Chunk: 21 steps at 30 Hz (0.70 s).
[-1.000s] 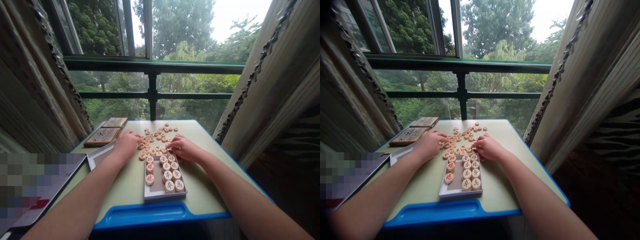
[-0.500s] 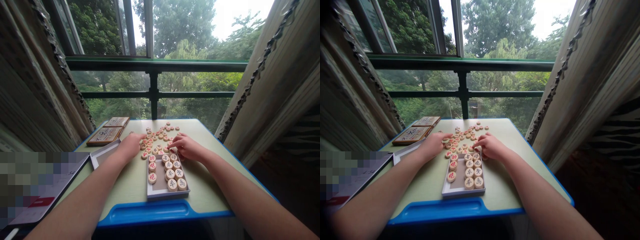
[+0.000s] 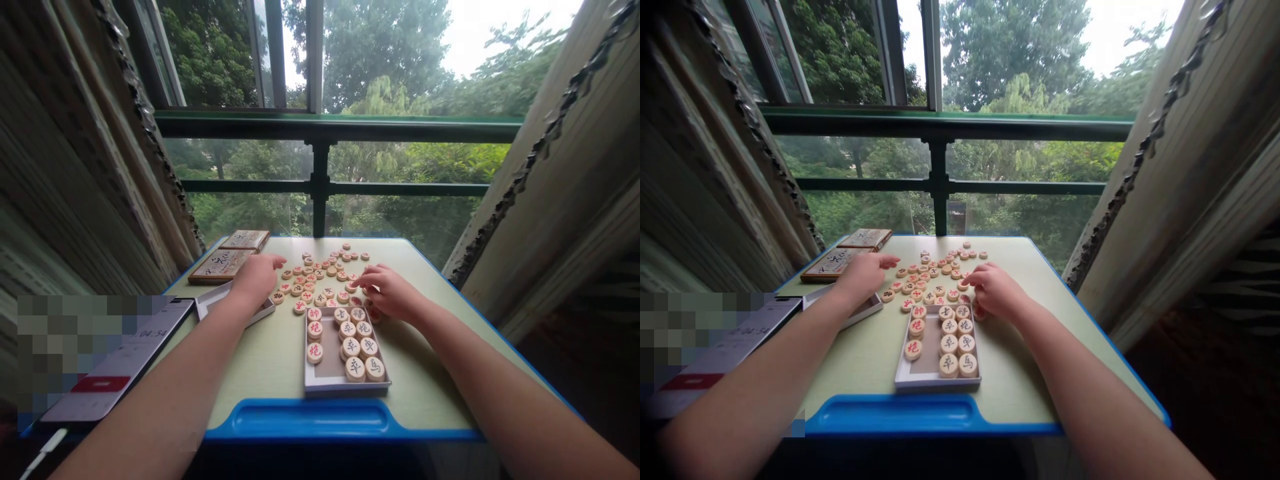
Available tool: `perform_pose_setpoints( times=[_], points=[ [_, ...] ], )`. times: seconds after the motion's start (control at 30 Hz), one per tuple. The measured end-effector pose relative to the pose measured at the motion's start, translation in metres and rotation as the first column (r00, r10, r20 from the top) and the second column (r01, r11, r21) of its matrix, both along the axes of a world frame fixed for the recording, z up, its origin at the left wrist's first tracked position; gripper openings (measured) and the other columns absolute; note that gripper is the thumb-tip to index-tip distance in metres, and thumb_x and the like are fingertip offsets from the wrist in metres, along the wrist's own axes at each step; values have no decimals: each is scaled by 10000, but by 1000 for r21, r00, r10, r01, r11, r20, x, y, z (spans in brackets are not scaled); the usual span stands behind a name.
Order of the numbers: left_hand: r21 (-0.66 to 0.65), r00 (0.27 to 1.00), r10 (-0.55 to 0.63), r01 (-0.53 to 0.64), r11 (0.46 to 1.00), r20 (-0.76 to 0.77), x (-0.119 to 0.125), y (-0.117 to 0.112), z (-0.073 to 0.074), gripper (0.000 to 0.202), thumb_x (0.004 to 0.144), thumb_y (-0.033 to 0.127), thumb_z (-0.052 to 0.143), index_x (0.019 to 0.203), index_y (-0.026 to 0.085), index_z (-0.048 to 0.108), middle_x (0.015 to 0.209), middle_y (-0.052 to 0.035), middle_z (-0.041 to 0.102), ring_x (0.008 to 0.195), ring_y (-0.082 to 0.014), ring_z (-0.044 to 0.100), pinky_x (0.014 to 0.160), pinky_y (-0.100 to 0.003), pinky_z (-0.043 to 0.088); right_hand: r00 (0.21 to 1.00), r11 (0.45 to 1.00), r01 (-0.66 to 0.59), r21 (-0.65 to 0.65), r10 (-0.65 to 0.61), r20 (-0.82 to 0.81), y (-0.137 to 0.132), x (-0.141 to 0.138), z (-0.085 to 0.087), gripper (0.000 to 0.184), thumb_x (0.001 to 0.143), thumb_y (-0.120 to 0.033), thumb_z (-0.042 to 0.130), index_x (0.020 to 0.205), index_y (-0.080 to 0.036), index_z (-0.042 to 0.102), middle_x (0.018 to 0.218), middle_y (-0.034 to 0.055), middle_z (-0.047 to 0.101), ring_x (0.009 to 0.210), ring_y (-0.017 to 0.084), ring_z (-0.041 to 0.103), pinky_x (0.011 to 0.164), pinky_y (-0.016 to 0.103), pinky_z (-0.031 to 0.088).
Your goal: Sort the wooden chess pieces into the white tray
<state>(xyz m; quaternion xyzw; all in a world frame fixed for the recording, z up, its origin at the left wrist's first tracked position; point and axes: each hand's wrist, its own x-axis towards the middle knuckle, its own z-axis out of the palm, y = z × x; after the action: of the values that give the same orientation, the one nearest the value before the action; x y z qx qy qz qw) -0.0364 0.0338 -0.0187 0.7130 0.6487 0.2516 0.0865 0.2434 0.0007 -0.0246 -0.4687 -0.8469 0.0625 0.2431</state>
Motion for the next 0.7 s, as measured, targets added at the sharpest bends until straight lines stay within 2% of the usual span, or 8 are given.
perform_pose_setpoints(
  times=[0.2,0.33,0.4,0.53,0.63,0.7],
  points=[
    [-18,993,-63,62,998,-104,10,-6,2,534,684,1,411,1115,200,656,1130,-51,666,1046,-172,604,924,-240,443,1000,1000,-2,8,2,14,0,0,-1,365,734,-4,471,878,-209,736,861,66,664,870,189,539,814,319,458],
    [-18,958,-200,201,979,-205,25,-15,-2,566,714,23,411,1229,191,574,1271,-64,575,1157,-197,531,993,-279,391,999,999,52,0,-52,-2,2,1,-3,384,741,-13,463,947,-211,720,1042,67,659,971,208,544,890,357,451],
    [-47,943,-239,234,971,-232,32,-17,-7,566,744,39,400,1275,192,526,1305,-72,545,1182,-202,510,1002,-296,381,994,994,105,11,-105,-14,5,2,-5,407,738,-16,461,1000,-211,703,1157,64,622,1053,219,528,936,374,434],
    [-73,950,-208,196,978,-235,36,-16,-14,565,722,2,421,1237,194,551,1266,-82,576,1147,-192,533,967,-276,402,990,990,138,-10,-138,-1,7,3,-8,404,734,-16,457,991,-209,703,1229,66,584,1123,219,511,972,375,419],
    [2,947,-196,203,979,-253,33,-17,-11,563,692,-21,424,1197,173,580,1245,-85,585,1120,-180,543,958,-247,399,992,992,125,-1,-125,16,6,2,-6,355,750,-42,472,958,-203,711,1193,67,604,1094,217,524,964,367,423],
    [13,924,-147,161,987,-352,32,-21,-5,494,707,20,443,1139,182,620,1165,-95,628,1080,-216,562,933,-285,418,990,990,137,30,-138,13,4,1,-4,317,762,-69,485,940,-196,714,1146,69,626,1062,223,529,946,371,428]
  ],
)
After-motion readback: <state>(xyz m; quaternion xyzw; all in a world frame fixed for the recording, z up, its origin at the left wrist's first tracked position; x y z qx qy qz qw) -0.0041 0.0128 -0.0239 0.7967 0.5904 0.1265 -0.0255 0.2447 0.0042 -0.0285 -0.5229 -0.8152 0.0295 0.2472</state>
